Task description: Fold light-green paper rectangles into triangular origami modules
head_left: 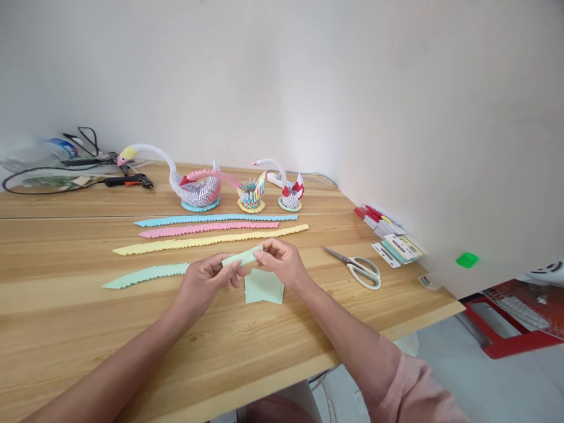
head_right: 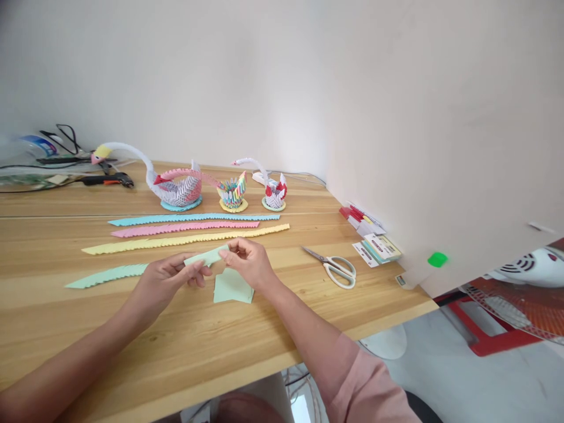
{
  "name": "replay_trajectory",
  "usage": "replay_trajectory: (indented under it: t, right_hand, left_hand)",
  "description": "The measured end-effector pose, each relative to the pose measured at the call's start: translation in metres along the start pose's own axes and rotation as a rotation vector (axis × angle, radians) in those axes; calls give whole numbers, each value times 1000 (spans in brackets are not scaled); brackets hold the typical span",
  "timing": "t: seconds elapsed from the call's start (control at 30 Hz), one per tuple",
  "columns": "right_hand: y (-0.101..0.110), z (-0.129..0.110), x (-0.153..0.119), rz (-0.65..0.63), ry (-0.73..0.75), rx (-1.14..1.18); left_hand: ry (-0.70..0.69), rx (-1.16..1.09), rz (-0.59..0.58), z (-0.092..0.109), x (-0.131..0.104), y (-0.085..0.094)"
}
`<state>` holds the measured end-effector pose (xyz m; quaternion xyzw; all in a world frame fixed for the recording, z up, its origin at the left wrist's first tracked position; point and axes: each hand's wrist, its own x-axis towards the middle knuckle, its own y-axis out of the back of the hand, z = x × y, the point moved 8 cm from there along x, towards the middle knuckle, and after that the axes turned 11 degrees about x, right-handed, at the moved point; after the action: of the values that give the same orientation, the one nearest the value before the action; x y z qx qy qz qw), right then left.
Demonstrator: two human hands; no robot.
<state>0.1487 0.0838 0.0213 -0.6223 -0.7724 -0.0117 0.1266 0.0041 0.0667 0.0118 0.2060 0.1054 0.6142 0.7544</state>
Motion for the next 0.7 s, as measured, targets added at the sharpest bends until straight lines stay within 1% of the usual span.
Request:
replay_trajectory:
  t: [0.2, 0.5, 0.7]
  right_hand:
    - [0, 3, 0, 0, -9, -13]
    - [0, 4, 0, 15, -23, -48]
    - [-1, 4, -1, 12, -1, -55]
  left_hand:
    - [1, 0, 4, 0, 0, 1]
    - [17, -70, 0, -10, 3, -2]
    - [25, -79, 10, -10, 3, -2]
